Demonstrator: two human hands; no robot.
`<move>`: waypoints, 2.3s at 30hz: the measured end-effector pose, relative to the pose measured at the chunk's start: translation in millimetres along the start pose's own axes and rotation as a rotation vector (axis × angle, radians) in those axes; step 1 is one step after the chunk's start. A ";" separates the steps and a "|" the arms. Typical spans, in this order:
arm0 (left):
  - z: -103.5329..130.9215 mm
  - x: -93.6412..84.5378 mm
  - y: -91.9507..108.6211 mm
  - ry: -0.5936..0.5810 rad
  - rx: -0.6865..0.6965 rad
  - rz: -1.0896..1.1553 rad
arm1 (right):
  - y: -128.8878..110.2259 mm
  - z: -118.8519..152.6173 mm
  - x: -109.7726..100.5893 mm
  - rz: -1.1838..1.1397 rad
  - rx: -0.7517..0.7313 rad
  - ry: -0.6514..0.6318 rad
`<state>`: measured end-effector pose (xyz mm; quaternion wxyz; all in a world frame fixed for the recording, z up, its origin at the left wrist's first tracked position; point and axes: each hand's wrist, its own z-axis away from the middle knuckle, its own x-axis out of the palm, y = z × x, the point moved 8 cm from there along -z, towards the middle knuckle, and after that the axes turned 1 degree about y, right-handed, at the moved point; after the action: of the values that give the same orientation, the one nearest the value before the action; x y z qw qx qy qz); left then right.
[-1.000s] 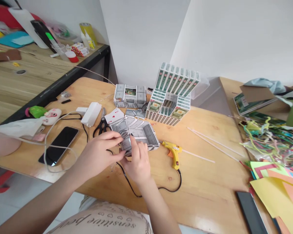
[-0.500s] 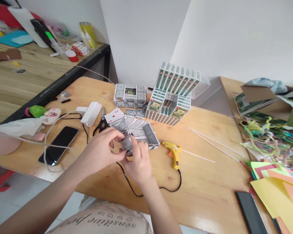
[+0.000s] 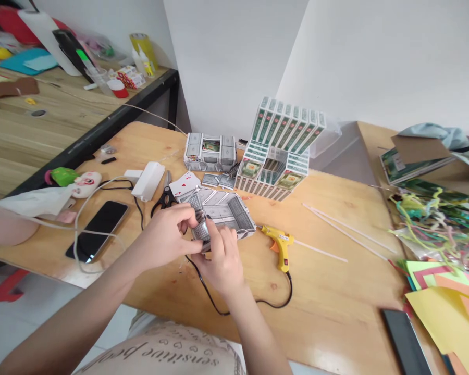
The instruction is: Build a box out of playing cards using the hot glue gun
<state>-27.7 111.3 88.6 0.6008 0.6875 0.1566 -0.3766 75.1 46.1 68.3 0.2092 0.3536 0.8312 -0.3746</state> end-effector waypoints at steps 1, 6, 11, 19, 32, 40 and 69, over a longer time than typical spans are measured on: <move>0.4 -0.2 0.5 0.002 -0.008 -0.005 | 0.1 0.2 0.3 0.006 0.001 -0.001; 5.6 -5.9 10.6 0.018 0.006 -0.106 | 0.5 -2.2 -3.2 0.046 0.018 0.029; 5.7 -10.4 20.9 0.006 0.116 -0.193 | -1.2 -4.6 -5.2 0.029 0.022 0.029; -4.3 -8.3 23.2 -0.023 0.189 -0.238 | -2.2 -4.4 -2.6 -0.012 0.000 0.011; 0.2 -9.3 37.2 0.021 0.266 -0.317 | -0.5 -4.0 -6.8 -0.003 0.062 0.074; 10.3 -20.9 54.5 0.152 0.315 -0.187 | 13.2 1.9 -4.4 -0.514 0.591 0.197; 0.5 -28.5 19.4 -0.002 0.173 0.089 | 41.9 -33.9 -7.4 -0.789 0.435 -0.459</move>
<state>-34.0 113.1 122.5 0.5556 0.7427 0.0922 -0.3623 108.4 88.7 74.4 0.1507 -0.0434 0.7367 -0.6578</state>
